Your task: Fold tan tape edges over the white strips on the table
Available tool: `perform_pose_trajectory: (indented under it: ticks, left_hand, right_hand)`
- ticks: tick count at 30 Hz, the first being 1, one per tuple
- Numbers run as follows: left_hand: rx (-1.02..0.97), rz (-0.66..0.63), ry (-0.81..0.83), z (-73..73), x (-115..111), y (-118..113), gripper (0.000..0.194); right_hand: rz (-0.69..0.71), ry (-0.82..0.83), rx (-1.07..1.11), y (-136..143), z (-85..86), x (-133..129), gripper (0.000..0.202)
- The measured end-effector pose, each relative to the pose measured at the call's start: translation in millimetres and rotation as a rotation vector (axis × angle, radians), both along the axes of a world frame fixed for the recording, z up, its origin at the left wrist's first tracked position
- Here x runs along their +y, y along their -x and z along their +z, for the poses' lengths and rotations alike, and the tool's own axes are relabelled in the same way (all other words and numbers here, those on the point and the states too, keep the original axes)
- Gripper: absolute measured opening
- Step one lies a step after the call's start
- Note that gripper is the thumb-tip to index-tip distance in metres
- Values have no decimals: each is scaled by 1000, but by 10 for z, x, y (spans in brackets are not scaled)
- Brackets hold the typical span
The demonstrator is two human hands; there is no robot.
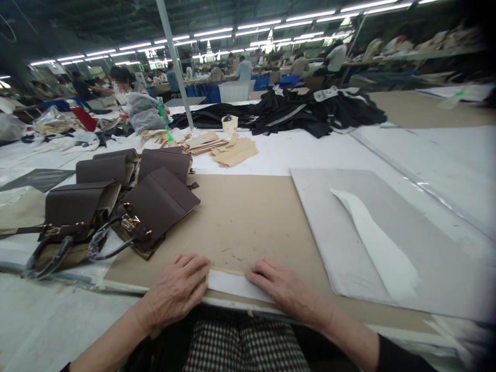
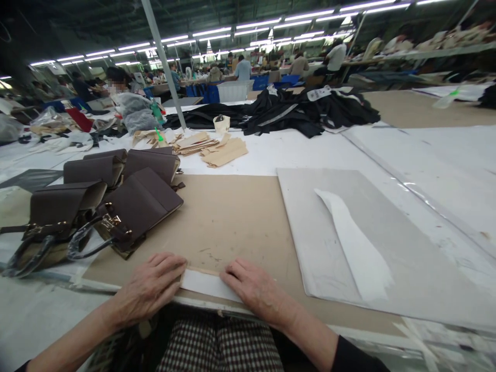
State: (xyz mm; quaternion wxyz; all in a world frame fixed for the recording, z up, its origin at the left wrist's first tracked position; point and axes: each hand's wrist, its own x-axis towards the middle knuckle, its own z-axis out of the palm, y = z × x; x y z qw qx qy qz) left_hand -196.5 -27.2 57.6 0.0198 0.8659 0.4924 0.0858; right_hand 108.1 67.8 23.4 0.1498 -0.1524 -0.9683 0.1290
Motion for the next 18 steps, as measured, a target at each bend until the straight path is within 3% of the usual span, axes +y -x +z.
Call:
perform_pose_trajectory:
  ticks: [7,12,18]
  left_hand:
    - [-32,121,-162,-189,28,-241,18]
    - [-6,148,-83,-220,33,-468,32]
    - [26,167,-105,-325,-98,-520,46]
  right_hand:
    - [-40,-12,-9,-185,72,-34,26]
    - [-44,-79,26,-185,32,-42,21]
    - [-47,-105,2,-192,30,-51,18]
